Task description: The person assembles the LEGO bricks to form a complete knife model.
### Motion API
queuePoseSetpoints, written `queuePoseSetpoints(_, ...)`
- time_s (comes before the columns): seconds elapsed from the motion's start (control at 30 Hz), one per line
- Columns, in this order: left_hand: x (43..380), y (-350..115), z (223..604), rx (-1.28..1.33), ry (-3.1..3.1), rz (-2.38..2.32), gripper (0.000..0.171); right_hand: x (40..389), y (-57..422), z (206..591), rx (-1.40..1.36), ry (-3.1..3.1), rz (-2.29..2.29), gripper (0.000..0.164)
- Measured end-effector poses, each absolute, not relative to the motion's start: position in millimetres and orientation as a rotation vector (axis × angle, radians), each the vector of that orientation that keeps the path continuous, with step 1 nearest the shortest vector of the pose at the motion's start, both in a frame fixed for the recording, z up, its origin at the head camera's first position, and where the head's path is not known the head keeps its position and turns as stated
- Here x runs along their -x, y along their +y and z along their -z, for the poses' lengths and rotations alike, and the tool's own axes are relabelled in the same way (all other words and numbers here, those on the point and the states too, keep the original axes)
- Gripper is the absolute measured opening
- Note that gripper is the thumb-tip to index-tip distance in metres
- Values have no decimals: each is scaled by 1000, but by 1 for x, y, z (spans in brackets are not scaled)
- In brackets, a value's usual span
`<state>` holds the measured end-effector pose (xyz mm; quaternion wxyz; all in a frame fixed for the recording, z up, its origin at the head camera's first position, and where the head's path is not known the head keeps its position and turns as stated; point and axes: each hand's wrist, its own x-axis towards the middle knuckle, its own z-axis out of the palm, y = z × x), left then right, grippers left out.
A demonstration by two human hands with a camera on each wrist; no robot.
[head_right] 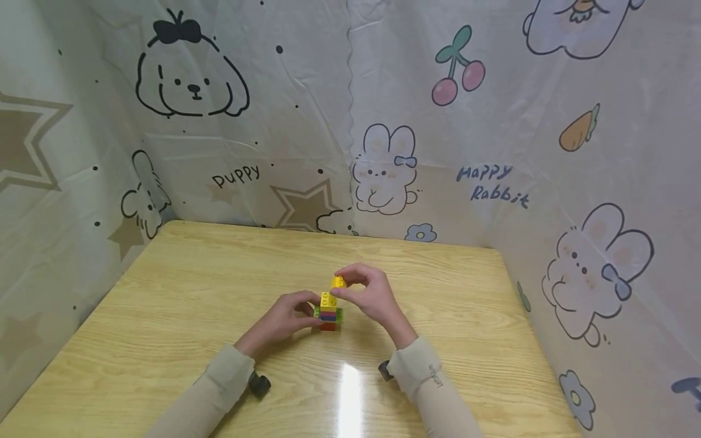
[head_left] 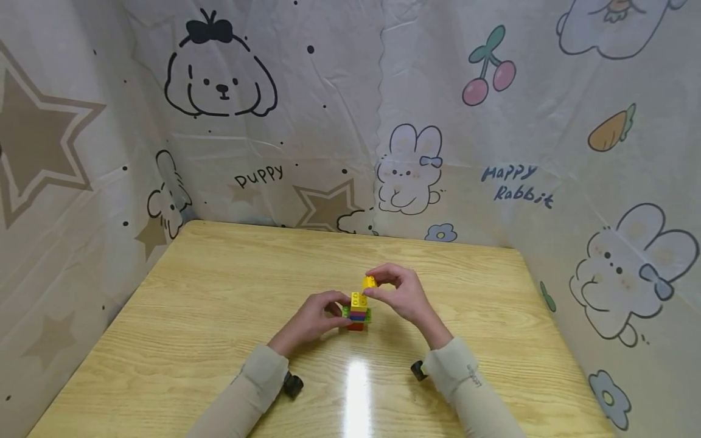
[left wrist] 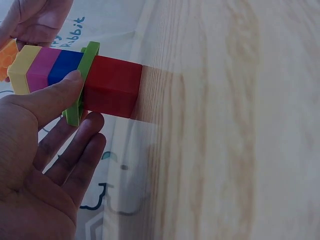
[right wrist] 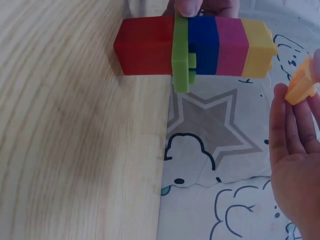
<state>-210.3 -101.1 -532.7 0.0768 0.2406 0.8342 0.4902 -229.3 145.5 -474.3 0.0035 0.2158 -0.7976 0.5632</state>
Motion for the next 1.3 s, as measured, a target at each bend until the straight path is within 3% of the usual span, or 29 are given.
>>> queuePoseSetpoints(1.3,211,-101,534,-754,2499,-1482,30,224,127,476,-890,-2579,-1350,30)
